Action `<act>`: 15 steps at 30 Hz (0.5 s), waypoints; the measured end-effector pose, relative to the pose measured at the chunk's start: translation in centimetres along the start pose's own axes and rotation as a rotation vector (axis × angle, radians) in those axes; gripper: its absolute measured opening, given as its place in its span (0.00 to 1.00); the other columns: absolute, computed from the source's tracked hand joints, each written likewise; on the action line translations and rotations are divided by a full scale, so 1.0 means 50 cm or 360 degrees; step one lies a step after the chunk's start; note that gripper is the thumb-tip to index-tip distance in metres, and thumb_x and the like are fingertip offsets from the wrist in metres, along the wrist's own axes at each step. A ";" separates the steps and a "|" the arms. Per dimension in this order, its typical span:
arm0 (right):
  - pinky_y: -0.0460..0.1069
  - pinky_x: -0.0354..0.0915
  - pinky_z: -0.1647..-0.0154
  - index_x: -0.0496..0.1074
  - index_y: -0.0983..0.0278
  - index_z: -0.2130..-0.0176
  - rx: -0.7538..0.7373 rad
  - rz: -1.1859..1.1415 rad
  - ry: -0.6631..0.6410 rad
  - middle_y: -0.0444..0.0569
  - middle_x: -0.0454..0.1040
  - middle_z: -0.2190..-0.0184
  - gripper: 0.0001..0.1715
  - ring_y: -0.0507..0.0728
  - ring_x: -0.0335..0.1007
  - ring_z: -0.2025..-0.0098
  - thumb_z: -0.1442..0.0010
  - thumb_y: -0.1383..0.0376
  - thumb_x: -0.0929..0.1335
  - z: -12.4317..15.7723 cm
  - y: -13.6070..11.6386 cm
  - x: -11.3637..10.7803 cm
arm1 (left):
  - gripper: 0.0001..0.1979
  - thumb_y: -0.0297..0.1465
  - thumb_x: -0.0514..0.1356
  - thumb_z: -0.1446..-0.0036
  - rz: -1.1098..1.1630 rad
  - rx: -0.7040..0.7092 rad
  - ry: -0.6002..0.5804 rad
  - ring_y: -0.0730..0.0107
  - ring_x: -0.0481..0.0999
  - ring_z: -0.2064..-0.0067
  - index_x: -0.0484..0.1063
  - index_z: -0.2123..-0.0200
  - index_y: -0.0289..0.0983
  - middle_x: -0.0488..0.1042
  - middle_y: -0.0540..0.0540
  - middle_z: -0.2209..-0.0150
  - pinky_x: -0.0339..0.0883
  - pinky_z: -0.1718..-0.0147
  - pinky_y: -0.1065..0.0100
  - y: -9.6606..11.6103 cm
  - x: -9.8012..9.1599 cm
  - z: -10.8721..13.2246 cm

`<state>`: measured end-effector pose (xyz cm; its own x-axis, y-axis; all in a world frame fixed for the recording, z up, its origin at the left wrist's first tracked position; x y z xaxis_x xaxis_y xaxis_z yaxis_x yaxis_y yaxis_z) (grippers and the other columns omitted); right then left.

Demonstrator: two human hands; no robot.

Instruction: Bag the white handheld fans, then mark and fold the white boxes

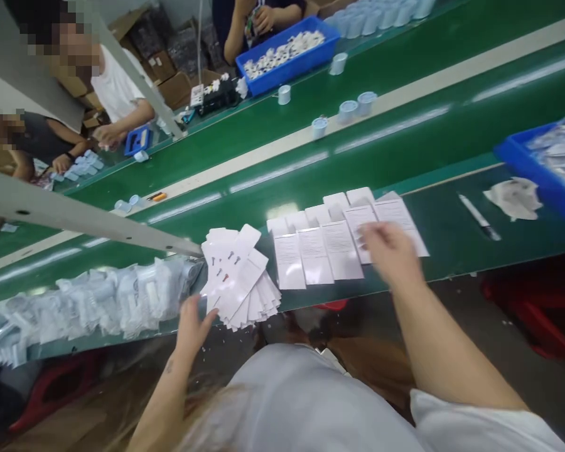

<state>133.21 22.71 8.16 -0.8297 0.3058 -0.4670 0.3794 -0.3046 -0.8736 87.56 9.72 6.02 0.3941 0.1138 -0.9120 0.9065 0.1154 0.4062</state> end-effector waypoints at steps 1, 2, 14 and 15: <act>0.58 0.71 0.62 0.73 0.58 0.66 0.0000 -0.0075 -0.0444 0.50 0.75 0.70 0.20 0.59 0.73 0.69 0.43 0.46 0.67 0.054 -0.032 0.064 | 0.23 0.42 0.57 0.43 0.0025 -0.0021 -0.0044 0.47 0.71 0.45 0.65 0.47 0.38 0.71 0.34 0.48 0.68 0.48 0.47 -0.006 0.015 0.003; 0.55 0.70 0.67 0.73 0.60 0.69 0.0004 -0.0106 -0.0936 0.49 0.74 0.75 0.20 0.57 0.71 0.73 0.45 0.46 0.68 0.113 -0.061 0.131 | 0.24 0.41 0.56 0.42 0.0035 -0.0054 -0.0029 0.48 0.70 0.43 0.64 0.46 0.35 0.69 0.32 0.46 0.68 0.47 0.49 -0.012 0.024 0.002; 0.44 0.65 0.75 0.71 0.63 0.67 0.0431 -0.0411 -0.1773 0.43 0.72 0.75 0.07 0.49 0.67 0.74 0.48 0.65 0.72 0.442 -0.170 0.572 | 0.17 0.35 0.58 0.45 -0.0632 -0.0633 -0.0031 0.45 0.71 0.49 0.68 0.55 0.31 0.72 0.30 0.54 0.64 0.52 0.51 -0.198 -0.054 -0.116; 0.44 0.64 0.75 0.71 0.64 0.67 0.0465 -0.0434 -0.1714 0.43 0.72 0.75 0.06 0.49 0.67 0.74 0.47 0.65 0.71 0.446 -0.176 0.588 | 0.16 0.35 0.58 0.46 -0.0604 -0.0609 -0.0018 0.45 0.71 0.49 0.69 0.57 0.31 0.73 0.30 0.55 0.64 0.52 0.52 -0.202 -0.053 -0.119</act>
<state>96.36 14.25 5.17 -0.8426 -0.4937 0.2151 0.1407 -0.5874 -0.7970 76.44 14.12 4.68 0.0528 -0.0161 -0.9985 0.8663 0.4981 0.0378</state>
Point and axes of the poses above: each hand's wrist, its own z-axis away from the middle knuckle, its own x-axis out of the palm, y = z × x, the point moved 2 cm from there along -z, towards the middle knuckle
